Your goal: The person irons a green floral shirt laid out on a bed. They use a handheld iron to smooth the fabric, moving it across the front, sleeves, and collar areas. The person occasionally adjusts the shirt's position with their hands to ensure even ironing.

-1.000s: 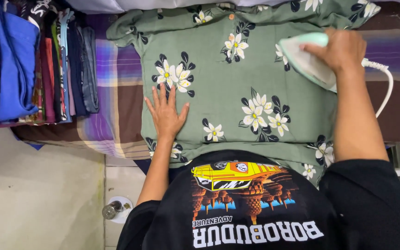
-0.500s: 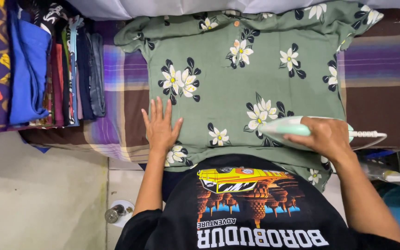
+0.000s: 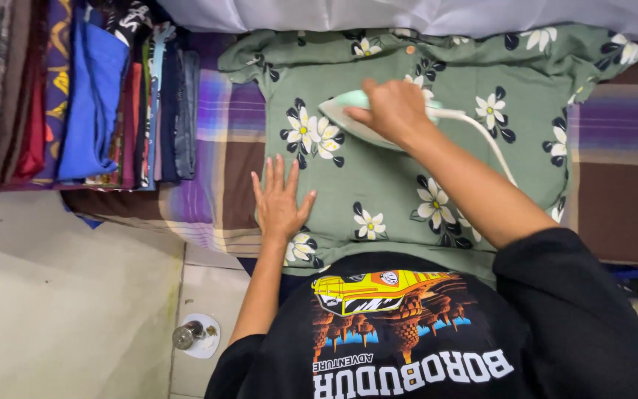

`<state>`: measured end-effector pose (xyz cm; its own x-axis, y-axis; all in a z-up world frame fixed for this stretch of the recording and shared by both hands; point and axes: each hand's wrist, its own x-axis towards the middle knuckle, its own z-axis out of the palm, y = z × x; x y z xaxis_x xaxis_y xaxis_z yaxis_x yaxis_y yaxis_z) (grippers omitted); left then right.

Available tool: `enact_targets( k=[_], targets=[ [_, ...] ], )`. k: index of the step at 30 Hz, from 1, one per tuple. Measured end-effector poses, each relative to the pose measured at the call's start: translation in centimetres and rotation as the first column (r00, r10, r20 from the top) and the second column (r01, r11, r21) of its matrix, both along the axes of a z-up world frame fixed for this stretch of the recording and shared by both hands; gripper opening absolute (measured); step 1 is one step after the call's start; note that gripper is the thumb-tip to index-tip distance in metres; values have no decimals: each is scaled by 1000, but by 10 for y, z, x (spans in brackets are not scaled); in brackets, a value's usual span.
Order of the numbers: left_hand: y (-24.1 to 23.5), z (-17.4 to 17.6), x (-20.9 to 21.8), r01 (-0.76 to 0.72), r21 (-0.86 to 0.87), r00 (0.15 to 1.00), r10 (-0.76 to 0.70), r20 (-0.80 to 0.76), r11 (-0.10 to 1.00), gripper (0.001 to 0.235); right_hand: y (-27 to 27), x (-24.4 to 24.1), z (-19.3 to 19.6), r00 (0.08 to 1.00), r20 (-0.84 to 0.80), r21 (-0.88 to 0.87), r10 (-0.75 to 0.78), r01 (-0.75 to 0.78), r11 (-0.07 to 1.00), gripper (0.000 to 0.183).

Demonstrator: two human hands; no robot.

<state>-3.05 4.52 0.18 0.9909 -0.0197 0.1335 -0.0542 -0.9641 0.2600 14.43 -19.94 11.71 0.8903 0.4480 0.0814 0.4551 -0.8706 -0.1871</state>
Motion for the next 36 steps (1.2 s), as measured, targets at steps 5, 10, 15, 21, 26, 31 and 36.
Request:
enact_targets(
  k=[5, 10, 15, 21, 26, 31, 36],
  targets=[
    [2, -2, 2, 26, 51, 999, -25, -23, 998, 75, 48, 73, -58, 995, 100, -150, 0, 15, 989, 64],
    [2, 0, 2, 21, 46, 1000, -21, -3, 999, 75, 57, 132, -65, 981, 166, -122, -102, 123, 985, 66],
    [3, 0, 2, 11, 35, 1000, -11, -7, 999, 76, 44, 164, -63, 976, 216, -186, -14, 55, 981, 70],
    [2, 0, 0, 22, -22, 993, -20, 115, 999, 72, 48, 155, -42, 998, -25, -181, -55, 50, 982, 73],
    [1, 0, 0, 8, -48, 995, -3, 99, 999, 77, 57, 125, -26, 977, -209, -216, 51, -97, 972, 74],
    [3, -17, -3, -57, -71, 989, 66, 135, 996, 82, 66, 59, -18, 949, -260, -163, 179, -226, 960, 73],
    [7, -31, -4, -94, -122, 973, 117, 198, 988, 81, 45, -27, 14, 912, -320, -47, 256, -285, 957, 50]
  ],
)
